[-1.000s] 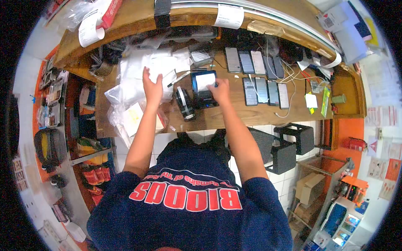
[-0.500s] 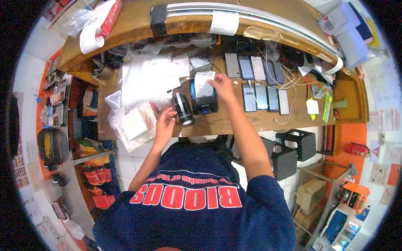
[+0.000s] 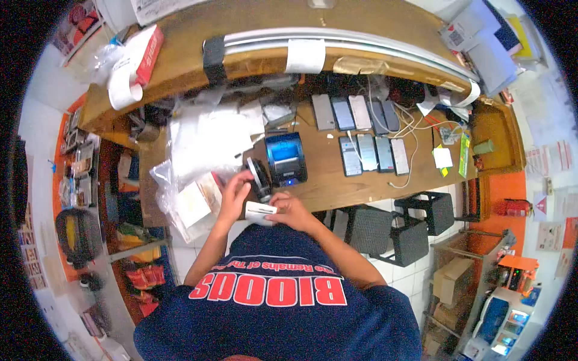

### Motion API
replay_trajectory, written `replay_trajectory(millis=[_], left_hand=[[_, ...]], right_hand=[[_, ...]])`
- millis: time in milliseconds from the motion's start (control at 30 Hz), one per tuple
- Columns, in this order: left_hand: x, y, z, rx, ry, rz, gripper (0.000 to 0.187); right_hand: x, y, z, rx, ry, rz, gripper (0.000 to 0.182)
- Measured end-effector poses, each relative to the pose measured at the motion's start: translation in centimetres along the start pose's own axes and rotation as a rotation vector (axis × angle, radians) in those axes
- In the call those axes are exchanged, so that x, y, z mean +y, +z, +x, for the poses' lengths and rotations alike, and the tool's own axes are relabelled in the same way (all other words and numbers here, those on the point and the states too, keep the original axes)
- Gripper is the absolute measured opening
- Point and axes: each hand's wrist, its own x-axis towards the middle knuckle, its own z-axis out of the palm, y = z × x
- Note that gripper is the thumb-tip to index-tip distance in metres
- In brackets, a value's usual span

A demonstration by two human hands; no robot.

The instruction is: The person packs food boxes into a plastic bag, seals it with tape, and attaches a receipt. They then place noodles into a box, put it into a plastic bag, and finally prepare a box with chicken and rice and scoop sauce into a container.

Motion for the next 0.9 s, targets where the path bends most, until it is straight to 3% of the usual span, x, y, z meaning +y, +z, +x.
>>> replay_trajectory(millis=[33,100,133,167,233,267,433,500,533,567,633,733,800,900], left_hand=[[0.7,-0.9,0.4,-0.125,0.11,0.171,0.04],[4.0,-0.6,1.8,-0.364,0.123,0.061,0.037],[6.4,-0.2,2.2,-0.456,-0.108,-0.278,0.036],[7.2,0.3,3.2,-0.45,-0.125,-0.22,0.033],[8.4,1.2,6.0,-0.318,-0.146,-0.388,0.029],[11.3,0.8,7.8,-0.285,-0.158,-0.462,0.028],[18.8,-0.4,18.6,0.06,0.222,-0.574,0.036],[21.1,-1.3,22.4,0.179,0.406,-0.454,0.039],[22.2,-1.9,23.2,0.192,0.352,-0.355,0.05],[22.5,-2.3,24.0,0.191,0.375,-0.352,0.05],[21.8,-2.9,25.5,0.514,0.597,0.653,0.058],[18.7,-3.2,25.8,0.367,0.748,0.777,0.039],[17.3,-3.1,25.8,0.249,0.765,0.722,0.033],[18.3,-2.5,25.4,0.296,0.861,0.751,0.035]], right_hand=[[-1.4,-0.5,0.4,0.036,-0.007,0.067,0.018],[-2.1,-2.7,1.2,0.076,0.059,0.098,0.021],[-2.5,-3.7,1.7,0.102,0.14,0.137,0.027],[-3.2,-4.1,2.4,0.106,0.119,0.127,0.027],[-4.8,-4.8,3.8,0.24,0.108,0.467,0.038],[-6.3,-5.1,4.8,0.259,0.012,0.422,0.043],[-9.8,-7.1,10.3,0.303,-0.028,0.309,0.034],[-12.3,-7.6,12.8,0.447,-0.006,0.46,0.027],[-12.3,-7.8,14.5,0.469,-0.088,0.52,0.023],[-11.6,-8.0,15.9,0.469,-0.112,0.516,0.023],[-10.0,-8.6,18.4,0.463,-0.031,0.504,0.021],[-8.3,-7.7,18.9,0.49,0.042,0.437,0.025],[-8.0,-6.9,18.4,0.461,0.034,0.557,0.022],[-5.4,-6.5,18.0,0.411,0.024,0.482,0.023]])
